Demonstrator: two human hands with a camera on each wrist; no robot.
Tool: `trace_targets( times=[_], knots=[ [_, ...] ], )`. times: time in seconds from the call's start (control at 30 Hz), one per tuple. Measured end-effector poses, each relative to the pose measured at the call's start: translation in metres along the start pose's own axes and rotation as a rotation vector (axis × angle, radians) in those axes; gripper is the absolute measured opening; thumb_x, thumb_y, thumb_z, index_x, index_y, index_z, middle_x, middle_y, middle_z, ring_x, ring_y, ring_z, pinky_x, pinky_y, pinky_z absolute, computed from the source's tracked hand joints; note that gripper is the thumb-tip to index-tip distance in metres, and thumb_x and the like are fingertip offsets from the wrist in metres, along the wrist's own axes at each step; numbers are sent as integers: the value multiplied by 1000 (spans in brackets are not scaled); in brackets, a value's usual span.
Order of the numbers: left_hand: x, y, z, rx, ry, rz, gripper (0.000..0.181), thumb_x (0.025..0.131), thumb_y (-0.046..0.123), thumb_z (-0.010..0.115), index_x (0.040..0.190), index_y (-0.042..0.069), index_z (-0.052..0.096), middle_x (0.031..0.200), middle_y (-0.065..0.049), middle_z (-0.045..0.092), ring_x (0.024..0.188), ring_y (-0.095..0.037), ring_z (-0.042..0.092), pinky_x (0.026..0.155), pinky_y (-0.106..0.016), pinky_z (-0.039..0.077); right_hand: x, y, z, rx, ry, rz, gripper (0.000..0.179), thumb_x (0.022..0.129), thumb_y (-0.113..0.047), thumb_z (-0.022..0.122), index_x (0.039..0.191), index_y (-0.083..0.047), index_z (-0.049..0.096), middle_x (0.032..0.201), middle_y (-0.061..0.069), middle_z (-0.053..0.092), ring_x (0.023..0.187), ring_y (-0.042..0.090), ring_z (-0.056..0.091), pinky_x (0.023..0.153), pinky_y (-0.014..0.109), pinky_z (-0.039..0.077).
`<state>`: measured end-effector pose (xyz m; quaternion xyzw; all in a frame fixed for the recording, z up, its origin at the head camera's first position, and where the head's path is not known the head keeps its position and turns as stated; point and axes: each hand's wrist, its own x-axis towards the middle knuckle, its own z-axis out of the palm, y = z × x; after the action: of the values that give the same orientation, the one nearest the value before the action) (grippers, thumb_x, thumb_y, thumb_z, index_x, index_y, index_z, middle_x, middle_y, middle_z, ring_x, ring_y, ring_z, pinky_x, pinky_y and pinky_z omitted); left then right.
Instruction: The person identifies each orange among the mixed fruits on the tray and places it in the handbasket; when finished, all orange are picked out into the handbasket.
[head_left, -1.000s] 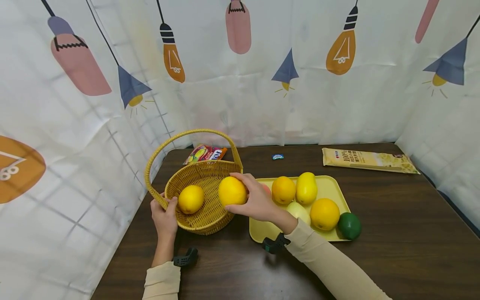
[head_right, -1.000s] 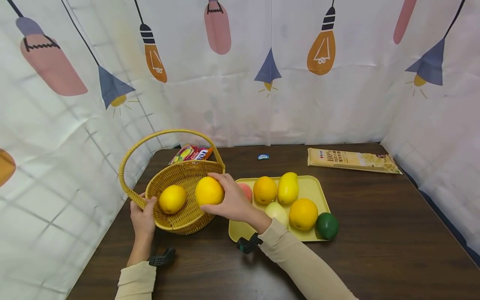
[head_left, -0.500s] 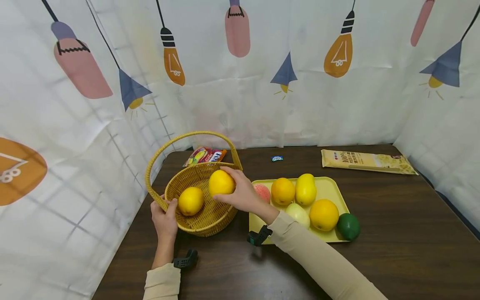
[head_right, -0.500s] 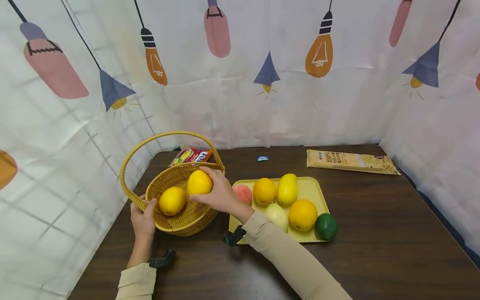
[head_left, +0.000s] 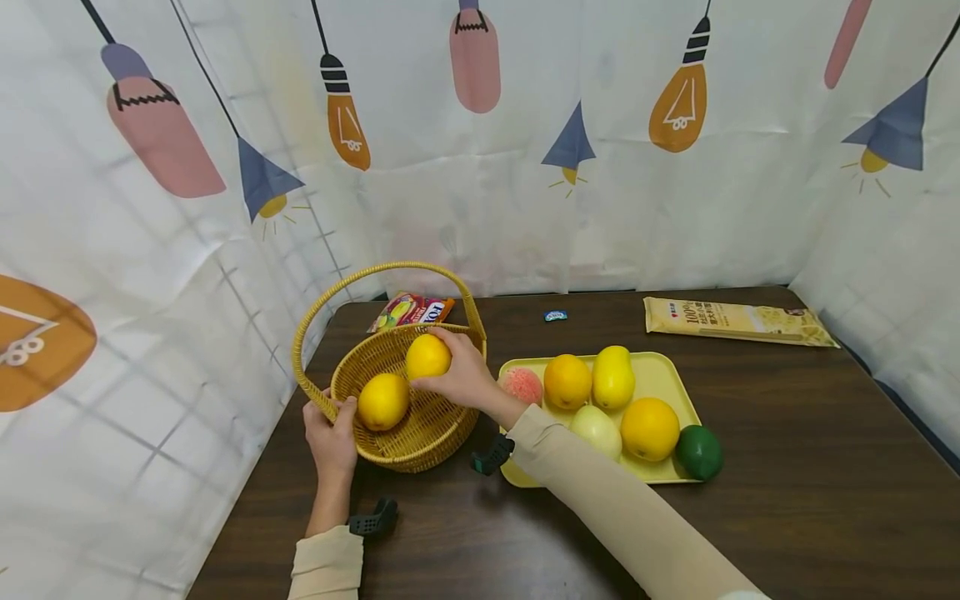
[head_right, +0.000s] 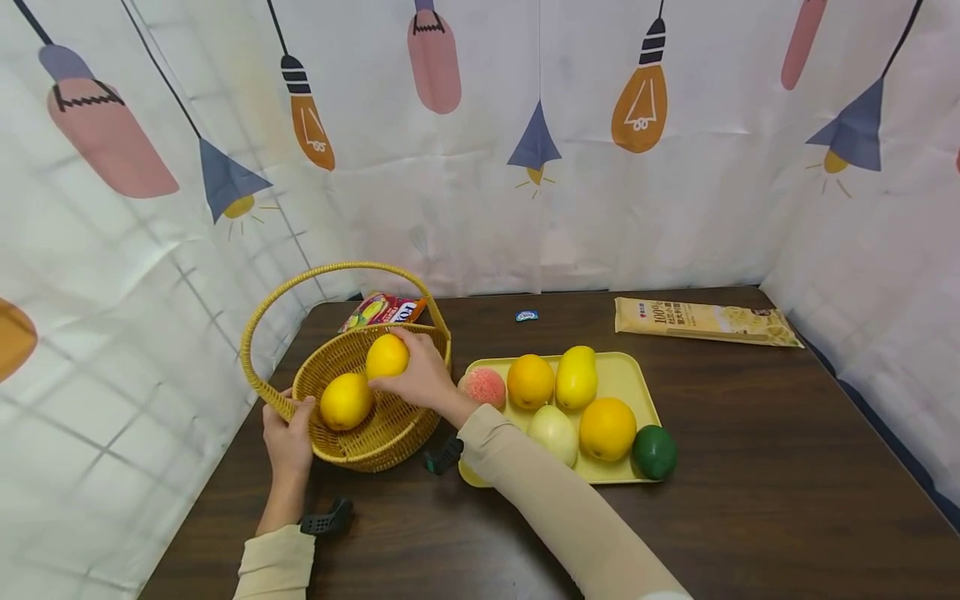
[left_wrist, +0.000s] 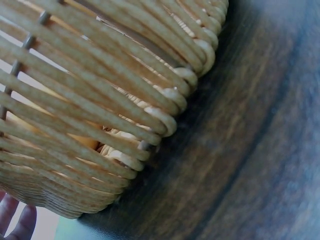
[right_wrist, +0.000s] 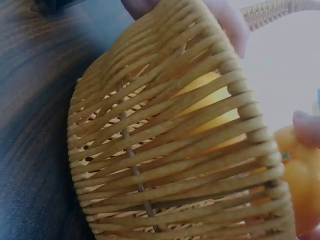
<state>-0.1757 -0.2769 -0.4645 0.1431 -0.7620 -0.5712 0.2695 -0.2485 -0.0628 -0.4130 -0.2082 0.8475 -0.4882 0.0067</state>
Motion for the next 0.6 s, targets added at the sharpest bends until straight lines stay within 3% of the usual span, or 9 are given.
trace_targets(
  times=[0.43, 0.6],
  knots=[
    [2, -3, -1, -4, -5, -17, 29, 98, 25, 57, 94, -3, 48, 136, -15, 41, 110, -12, 43, 86, -26, 38, 14, -4, 13, -50, 10, 137, 88, 77, -45, 80, 149, -21, 37, 137, 13, 47, 108, 28, 54, 84, 41, 50],
    [-3, 11, -3, -26, -19, -26, 27, 97, 21, 58, 95, -4, 47, 135, -19, 42, 107, -13, 44, 84, -25, 38, 18, -6, 13, -64, -15, 173, 88, 78, -44, 80, 150, -17, 36, 135, 15, 48, 108, 29, 54, 85, 41, 49]
  ],
)
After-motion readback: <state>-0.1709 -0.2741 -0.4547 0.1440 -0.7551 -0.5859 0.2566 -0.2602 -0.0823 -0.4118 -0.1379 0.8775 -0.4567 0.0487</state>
